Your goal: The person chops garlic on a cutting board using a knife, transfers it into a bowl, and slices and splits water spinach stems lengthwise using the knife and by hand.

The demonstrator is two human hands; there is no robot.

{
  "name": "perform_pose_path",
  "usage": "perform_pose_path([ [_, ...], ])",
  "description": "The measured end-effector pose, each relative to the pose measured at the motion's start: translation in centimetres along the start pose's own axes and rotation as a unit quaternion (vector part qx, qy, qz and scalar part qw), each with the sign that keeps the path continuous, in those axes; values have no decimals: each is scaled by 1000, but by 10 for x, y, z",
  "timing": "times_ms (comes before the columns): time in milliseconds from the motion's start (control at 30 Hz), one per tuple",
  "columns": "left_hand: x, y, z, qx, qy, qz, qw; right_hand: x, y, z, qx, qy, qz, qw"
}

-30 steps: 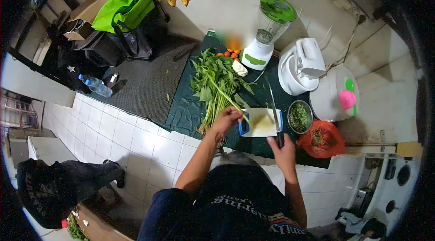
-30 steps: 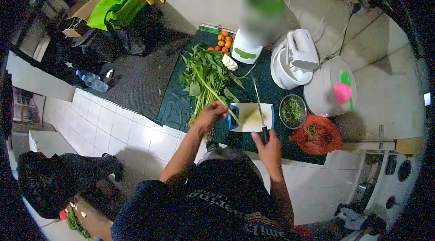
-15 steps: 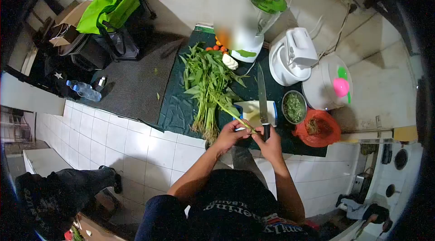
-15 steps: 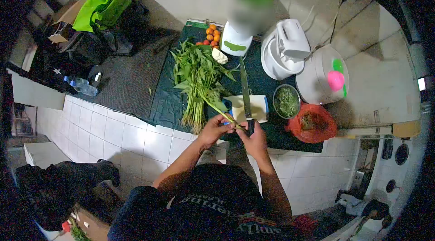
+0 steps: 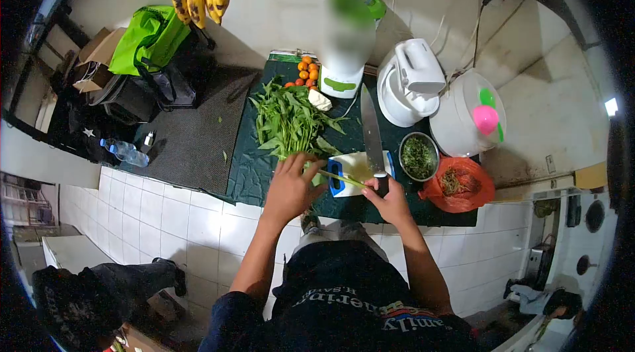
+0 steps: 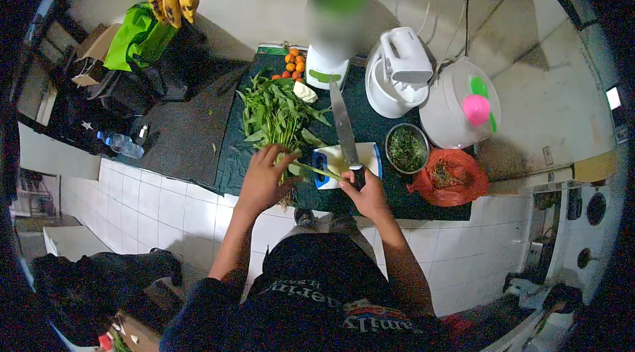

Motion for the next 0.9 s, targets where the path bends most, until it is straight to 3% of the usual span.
perform_pose_path([
  [100,-8,-18,-49,42,52,-143,987,-23,-9,3,23,10,1,1000],
  [133,-9,-24,-60,40,53,-144,987,-23,-14,5,31,1,11,999],
  [200,-17,-32,-96,133,147,-150,969,-17,-17,18,45,34,1,998],
  [267,-18,-37,-131,133,133,-163,969,-19,-20,24,61,62,-15,996],
  [333,0,-42,-180,121,209,-115,963,-16,-20,43,-59,242,52,967],
  [367,2,-46,-191,115,251,-78,958,3,-15,49,-157,264,156,939],
  [400,0,-49,-202,116,252,-80,957,0,-11,52,-160,265,155,938],
  [500,14,-47,-247,98,236,-2,967,-67,13,52,-66,268,-116,954],
  [533,17,-42,-263,100,237,-7,966,-85,24,48,-77,268,-141,950],
  [600,26,-38,-291,123,164,20,979,-123,44,38,-53,345,-157,924],
  [733,27,-31,-287,171,131,111,970,-162,68,31,-45,324,-213,921],
  [767,32,-26,-304,133,114,55,983,-168,67,28,-43,319,-184,929],
  [800,33,-24,-308,139,114,56,982,-163,63,26,-42,313,-154,936],
  [900,33,-25,-322,221,32,50,973,-161,59,22,-14,350,-174,920],
])
Point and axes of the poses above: each hand's wrist, its own y-axis away from the middle knuckle, its own z-axis out of the back of the hand, x = y × z, the point moved 7 cm from there along -y, towards the middle knuckle, and after that the axes turned 1 degree about -y, right-handed, at the moved point
